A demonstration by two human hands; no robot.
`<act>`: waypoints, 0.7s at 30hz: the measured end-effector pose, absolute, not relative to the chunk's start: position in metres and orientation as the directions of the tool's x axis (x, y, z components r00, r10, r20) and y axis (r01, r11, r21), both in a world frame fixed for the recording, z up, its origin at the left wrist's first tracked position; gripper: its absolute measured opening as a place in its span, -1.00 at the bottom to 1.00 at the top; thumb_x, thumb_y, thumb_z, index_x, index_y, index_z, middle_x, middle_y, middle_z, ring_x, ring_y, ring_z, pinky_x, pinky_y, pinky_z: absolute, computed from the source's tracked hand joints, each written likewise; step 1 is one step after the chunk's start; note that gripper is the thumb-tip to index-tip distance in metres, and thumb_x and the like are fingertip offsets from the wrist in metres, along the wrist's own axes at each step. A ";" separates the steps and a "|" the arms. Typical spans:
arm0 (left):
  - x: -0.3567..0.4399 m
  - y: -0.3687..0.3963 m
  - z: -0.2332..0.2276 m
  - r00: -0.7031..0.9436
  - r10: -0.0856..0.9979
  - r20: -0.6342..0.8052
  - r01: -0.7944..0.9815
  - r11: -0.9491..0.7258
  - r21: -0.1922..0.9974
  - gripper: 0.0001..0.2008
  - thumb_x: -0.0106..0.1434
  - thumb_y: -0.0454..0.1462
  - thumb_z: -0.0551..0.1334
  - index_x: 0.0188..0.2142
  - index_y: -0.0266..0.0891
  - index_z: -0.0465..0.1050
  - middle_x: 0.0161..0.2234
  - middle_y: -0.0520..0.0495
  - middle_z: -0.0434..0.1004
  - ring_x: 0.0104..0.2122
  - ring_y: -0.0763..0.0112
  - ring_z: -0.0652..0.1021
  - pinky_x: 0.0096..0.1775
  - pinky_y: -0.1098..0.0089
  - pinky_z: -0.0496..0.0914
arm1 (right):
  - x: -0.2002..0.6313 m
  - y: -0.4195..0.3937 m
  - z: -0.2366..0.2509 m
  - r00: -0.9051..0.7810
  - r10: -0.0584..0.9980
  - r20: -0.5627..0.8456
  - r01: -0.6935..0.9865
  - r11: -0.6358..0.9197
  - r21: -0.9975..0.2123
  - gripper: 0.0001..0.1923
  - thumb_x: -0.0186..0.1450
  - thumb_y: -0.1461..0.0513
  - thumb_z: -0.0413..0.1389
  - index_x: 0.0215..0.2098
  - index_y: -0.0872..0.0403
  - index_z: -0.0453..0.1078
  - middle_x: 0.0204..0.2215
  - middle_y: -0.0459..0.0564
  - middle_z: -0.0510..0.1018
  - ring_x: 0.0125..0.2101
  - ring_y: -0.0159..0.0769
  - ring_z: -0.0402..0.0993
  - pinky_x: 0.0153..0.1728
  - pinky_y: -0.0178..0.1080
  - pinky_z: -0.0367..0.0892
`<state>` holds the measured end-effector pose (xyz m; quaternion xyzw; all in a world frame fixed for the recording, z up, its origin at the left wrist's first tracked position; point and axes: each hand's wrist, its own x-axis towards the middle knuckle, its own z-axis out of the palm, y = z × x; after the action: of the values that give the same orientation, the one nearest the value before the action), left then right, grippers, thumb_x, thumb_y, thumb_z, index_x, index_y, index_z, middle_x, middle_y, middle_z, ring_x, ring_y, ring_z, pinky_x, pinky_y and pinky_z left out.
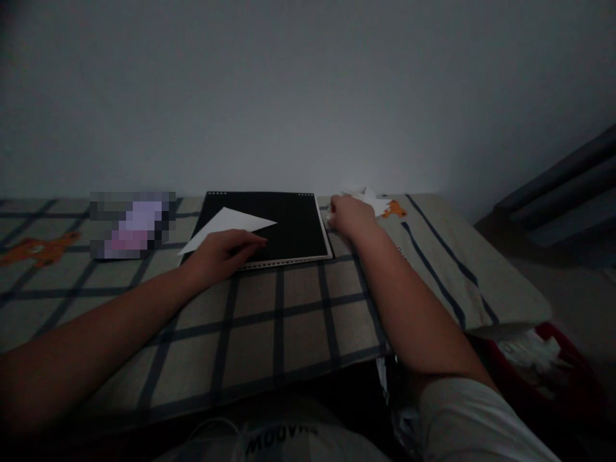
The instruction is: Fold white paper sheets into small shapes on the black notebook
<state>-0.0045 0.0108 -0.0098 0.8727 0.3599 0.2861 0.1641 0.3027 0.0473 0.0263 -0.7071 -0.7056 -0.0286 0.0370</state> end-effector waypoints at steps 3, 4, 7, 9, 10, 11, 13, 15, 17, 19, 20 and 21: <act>-0.005 0.011 -0.011 0.615 0.681 0.398 0.528 -0.730 0.434 -0.66 0.44 -0.15 0.10 -0.03 -0.21 0.61 -0.23 -0.09 0.69 -0.27 0.31 0.63 -0.23 0.32 0.48 | 0.304 0.045 0.031 -0.016 0.995 0.101 1.000 0.015 0.006 -0.70 0.24 0.14 0.28 -0.08 0.03 0.47 -0.09 0.14 0.63 -0.17 -0.03 0.56 -0.29 -0.16 0.34; -0.005 0.010 -0.011 0.632 0.661 0.406 0.524 -0.750 0.404 -0.65 0.44 -0.15 0.09 -0.03 -0.21 0.61 -0.22 -0.10 0.69 -0.25 0.30 0.63 -0.20 0.31 0.49 | 0.303 0.044 0.033 -0.037 0.991 0.130 0.999 0.035 0.017 -0.70 0.25 0.12 0.28 -0.09 0.04 0.46 -0.10 0.15 0.62 -0.17 -0.04 0.55 -0.29 -0.16 0.33; -0.005 0.009 -0.008 0.633 0.642 0.433 0.580 -0.763 0.284 -0.64 0.44 -0.18 0.07 -0.01 -0.21 0.61 -0.16 -0.13 0.68 -0.15 0.23 0.64 -0.14 0.24 0.51 | 0.293 0.039 0.038 -0.214 0.951 0.223 0.977 0.210 0.040 -0.80 0.34 0.12 0.20 -0.14 0.06 0.48 -0.12 0.15 0.62 -0.18 -0.08 0.54 -0.26 -0.17 0.32; -0.004 0.008 -0.006 0.589 0.671 0.449 0.674 -0.715 0.185 -0.63 0.42 -0.20 0.08 0.03 -0.23 0.60 -0.08 -0.18 0.66 -0.07 0.15 0.62 -0.07 0.18 0.51 | 0.279 0.036 0.035 -0.389 0.891 0.234 0.918 0.395 0.024 -0.83 0.40 0.15 0.14 -0.17 0.07 0.50 -0.15 0.12 0.62 -0.16 -0.11 0.53 -0.20 -0.16 0.34; -0.004 0.009 -0.004 0.563 0.691 0.454 0.724 -0.677 0.132 -0.63 0.41 -0.21 0.09 0.05 -0.26 0.59 -0.02 -0.22 0.64 -0.02 0.10 0.60 -0.02 0.14 0.50 | 0.271 0.034 0.031 -0.467 0.854 0.231 0.879 0.477 0.010 -0.83 0.41 0.17 0.12 -0.16 0.08 0.51 -0.15 0.12 0.63 -0.13 -0.10 0.54 -0.16 -0.15 0.36; -0.004 0.009 -0.003 0.539 0.712 0.450 0.770 -0.633 0.079 -0.62 0.40 -0.21 0.11 0.07 -0.30 0.57 0.05 -0.27 0.61 0.03 0.05 0.58 0.03 0.09 0.48 | 0.262 0.032 0.026 -0.543 0.807 0.231 0.829 0.560 -0.007 -0.80 0.42 0.17 0.11 -0.10 0.09 0.52 -0.11 0.13 0.63 -0.07 -0.09 0.53 -0.09 -0.13 0.37; -0.005 0.011 -0.001 0.500 0.765 0.405 0.840 -0.542 -0.012 -0.60 0.40 -0.18 0.13 0.08 -0.36 0.57 0.13 -0.34 0.54 0.10 -0.05 0.53 0.09 0.02 0.45 | 0.245 0.031 0.012 -0.668 0.712 0.217 0.720 0.692 -0.054 -0.66 0.44 0.13 0.13 0.10 0.12 0.49 0.08 0.18 0.58 0.07 -0.06 0.50 0.06 -0.07 0.36; -0.005 0.013 -0.002 0.474 0.819 0.322 0.874 -0.481 -0.065 -0.57 0.43 -0.13 0.11 0.05 -0.37 0.58 0.14 -0.37 0.53 0.11 -0.09 0.52 0.10 0.00 0.45 | 0.233 0.031 -0.003 -0.717 0.663 0.215 0.663 0.744 -0.082 -0.51 0.44 0.09 0.13 0.27 0.12 0.38 0.29 0.24 0.42 0.23 -0.01 0.39 0.19 0.01 0.30; -0.006 0.016 -0.004 0.493 0.835 0.244 0.867 -0.493 -0.068 -0.52 0.46 -0.08 0.06 0.09 -0.37 0.55 0.14 -0.37 0.54 0.13 -0.06 0.52 0.15 0.02 0.43 | 0.227 0.035 -0.015 -0.742 0.638 0.206 0.631 0.768 -0.105 -0.41 0.45 0.07 0.12 0.35 0.17 0.29 0.37 0.30 0.29 0.34 0.01 0.26 0.28 0.03 0.23; -0.007 0.020 -0.007 0.552 0.811 0.196 0.829 -0.558 -0.028 -0.49 0.47 -0.09 0.03 0.18 -0.40 0.48 0.21 -0.38 0.47 0.22 -0.05 0.46 0.22 0.03 0.37 | 0.227 0.039 -0.021 -0.747 0.631 0.210 0.621 0.775 -0.116 -0.37 0.45 0.04 0.11 0.38 0.18 0.25 0.40 0.31 0.22 0.39 0.01 0.18 0.32 0.04 0.19; -0.007 0.022 -0.009 0.589 0.790 0.168 0.801 -0.598 0.006 -0.48 0.47 -0.11 0.02 0.21 -0.41 0.45 0.24 -0.38 0.44 0.25 -0.04 0.43 0.25 0.03 0.34 | 0.229 0.042 -0.022 -0.753 0.625 0.206 0.613 0.780 -0.127 -0.39 0.46 0.04 0.09 0.38 0.16 0.26 0.38 0.28 0.26 0.38 0.01 0.19 0.32 0.05 0.19; -0.008 0.024 -0.011 0.621 0.768 0.154 0.773 -0.633 0.043 -0.47 0.46 -0.10 0.03 0.24 -0.41 0.42 0.28 -0.38 0.40 0.28 -0.02 0.40 0.29 0.04 0.30 | 0.232 0.043 -0.022 -0.761 0.616 0.202 0.601 0.787 -0.137 -0.42 0.47 0.04 0.07 0.35 0.14 0.30 0.36 0.25 0.31 0.37 -0.01 0.21 0.32 0.06 0.20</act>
<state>-0.0081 0.0235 -0.0111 0.9003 0.4279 0.0790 -0.0138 0.2318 0.0433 -0.0225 -0.3245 -0.9379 0.0318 0.1185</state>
